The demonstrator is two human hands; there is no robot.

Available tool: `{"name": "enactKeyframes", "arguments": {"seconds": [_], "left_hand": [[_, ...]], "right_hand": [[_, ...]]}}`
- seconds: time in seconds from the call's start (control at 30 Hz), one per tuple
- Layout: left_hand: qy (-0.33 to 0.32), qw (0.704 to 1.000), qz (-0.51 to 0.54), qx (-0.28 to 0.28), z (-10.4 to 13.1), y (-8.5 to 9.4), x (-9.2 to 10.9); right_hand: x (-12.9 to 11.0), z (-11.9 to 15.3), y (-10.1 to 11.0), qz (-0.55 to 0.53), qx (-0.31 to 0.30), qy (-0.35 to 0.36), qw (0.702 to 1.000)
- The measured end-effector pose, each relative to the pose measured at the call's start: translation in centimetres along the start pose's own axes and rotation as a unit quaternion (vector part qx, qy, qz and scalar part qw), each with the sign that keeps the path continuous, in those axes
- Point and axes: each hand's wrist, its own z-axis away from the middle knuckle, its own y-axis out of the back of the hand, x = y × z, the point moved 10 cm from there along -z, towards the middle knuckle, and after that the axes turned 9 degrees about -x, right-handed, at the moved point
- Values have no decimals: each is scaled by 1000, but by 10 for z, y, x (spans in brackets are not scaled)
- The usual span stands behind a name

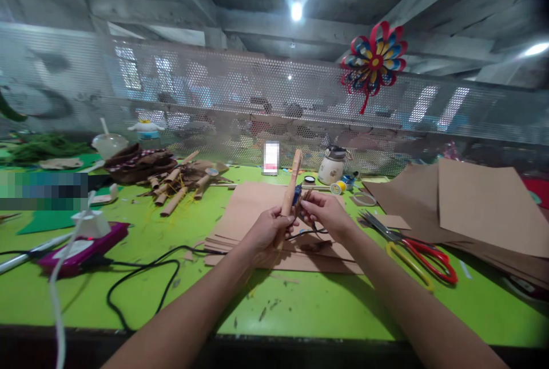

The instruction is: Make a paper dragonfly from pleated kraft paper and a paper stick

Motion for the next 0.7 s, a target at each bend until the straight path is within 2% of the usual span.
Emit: {"name": "enactKeyframes", "arguments": {"seconds": [0.13,0.27,0.7], "left_hand": [[-4,1000,21,5,2,-2,1],[-4,999,30,26,3,0,2],[-20,1000,-14,14,0,2,2]], "right_hand": [[13,6,6,-29,53,-12,998],[21,13,6,-8,95,-16,995],[16,18,3,41,102,6,994]]}}
